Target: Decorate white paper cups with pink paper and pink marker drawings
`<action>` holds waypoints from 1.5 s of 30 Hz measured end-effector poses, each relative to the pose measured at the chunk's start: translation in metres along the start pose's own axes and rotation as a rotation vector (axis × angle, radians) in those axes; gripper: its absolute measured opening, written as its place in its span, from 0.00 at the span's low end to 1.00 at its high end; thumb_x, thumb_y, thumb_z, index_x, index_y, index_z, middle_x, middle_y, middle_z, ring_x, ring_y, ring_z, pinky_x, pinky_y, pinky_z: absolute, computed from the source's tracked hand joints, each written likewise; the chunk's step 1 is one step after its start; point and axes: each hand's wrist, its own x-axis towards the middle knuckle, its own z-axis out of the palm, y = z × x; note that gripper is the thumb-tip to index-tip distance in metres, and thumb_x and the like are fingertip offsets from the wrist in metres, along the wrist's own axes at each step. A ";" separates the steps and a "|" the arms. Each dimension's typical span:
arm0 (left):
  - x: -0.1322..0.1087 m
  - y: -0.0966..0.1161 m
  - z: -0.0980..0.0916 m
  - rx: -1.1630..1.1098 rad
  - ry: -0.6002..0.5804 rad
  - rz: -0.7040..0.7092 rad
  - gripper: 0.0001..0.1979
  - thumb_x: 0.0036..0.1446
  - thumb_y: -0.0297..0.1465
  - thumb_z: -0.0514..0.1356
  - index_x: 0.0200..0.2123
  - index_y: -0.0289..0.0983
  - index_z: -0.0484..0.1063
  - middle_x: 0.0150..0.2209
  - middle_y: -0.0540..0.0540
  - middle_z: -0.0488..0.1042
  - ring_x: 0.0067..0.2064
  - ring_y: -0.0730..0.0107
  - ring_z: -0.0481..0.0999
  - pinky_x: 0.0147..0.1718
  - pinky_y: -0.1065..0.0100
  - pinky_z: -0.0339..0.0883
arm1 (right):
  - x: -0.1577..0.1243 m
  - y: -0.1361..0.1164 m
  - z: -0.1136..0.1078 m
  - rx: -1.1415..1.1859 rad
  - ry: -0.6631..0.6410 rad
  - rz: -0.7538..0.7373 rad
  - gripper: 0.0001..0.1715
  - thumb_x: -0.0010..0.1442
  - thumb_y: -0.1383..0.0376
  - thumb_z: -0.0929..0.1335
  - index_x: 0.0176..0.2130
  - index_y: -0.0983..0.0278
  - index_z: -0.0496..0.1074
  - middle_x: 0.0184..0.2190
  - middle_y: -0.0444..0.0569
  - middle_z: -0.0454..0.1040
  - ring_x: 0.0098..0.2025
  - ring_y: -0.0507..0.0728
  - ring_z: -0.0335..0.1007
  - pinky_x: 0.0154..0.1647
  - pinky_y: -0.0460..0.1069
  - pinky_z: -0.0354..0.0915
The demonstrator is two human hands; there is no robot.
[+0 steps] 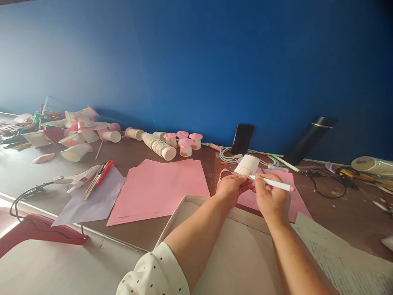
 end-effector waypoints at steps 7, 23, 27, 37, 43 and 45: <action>0.001 -0.001 0.000 0.009 0.008 0.000 0.08 0.57 0.21 0.56 0.30 0.25 0.74 0.28 0.40 0.73 0.29 0.74 0.74 0.44 0.65 0.68 | 0.001 0.002 0.000 -0.041 0.003 -0.005 0.13 0.52 0.56 0.66 0.30 0.62 0.72 0.19 0.48 0.74 0.23 0.56 0.69 0.25 0.47 0.60; -0.001 0.002 0.002 0.010 0.005 0.008 0.06 0.54 0.23 0.60 0.28 0.25 0.73 0.27 0.41 0.73 0.29 0.73 0.73 0.46 0.62 0.67 | -0.001 0.000 0.001 -0.043 0.005 -0.029 0.13 0.53 0.56 0.66 0.31 0.63 0.72 0.19 0.47 0.74 0.24 0.56 0.71 0.27 0.48 0.62; -0.002 0.003 0.002 -0.002 0.010 0.009 0.05 0.54 0.22 0.59 0.28 0.25 0.73 0.27 0.41 0.73 0.30 0.72 0.74 0.46 0.62 0.67 | -0.001 0.001 0.001 -0.052 0.018 -0.045 0.12 0.53 0.57 0.66 0.32 0.62 0.72 0.19 0.47 0.74 0.24 0.56 0.71 0.28 0.48 0.62; -0.001 0.001 0.001 0.004 0.000 0.021 0.05 0.53 0.22 0.60 0.27 0.26 0.73 0.27 0.39 0.74 0.30 0.71 0.74 0.47 0.62 0.67 | -0.002 -0.004 -0.001 -0.020 0.019 -0.023 0.13 0.53 0.57 0.65 0.33 0.64 0.72 0.19 0.48 0.73 0.24 0.57 0.70 0.29 0.49 0.63; -0.001 0.001 0.000 0.014 -0.031 0.031 0.06 0.51 0.25 0.63 0.26 0.27 0.73 0.26 0.41 0.73 0.30 0.71 0.74 0.48 0.60 0.66 | -0.002 -0.007 -0.001 0.009 0.027 -0.018 0.16 0.55 0.54 0.64 0.33 0.65 0.72 0.21 0.49 0.74 0.24 0.57 0.71 0.29 0.50 0.64; 0.000 0.001 0.000 0.015 -0.036 0.030 0.06 0.51 0.25 0.64 0.25 0.27 0.73 0.25 0.42 0.73 0.30 0.71 0.74 0.48 0.60 0.66 | -0.002 -0.008 -0.001 0.012 0.026 -0.015 0.17 0.55 0.54 0.64 0.33 0.65 0.72 0.21 0.50 0.74 0.24 0.57 0.71 0.29 0.50 0.64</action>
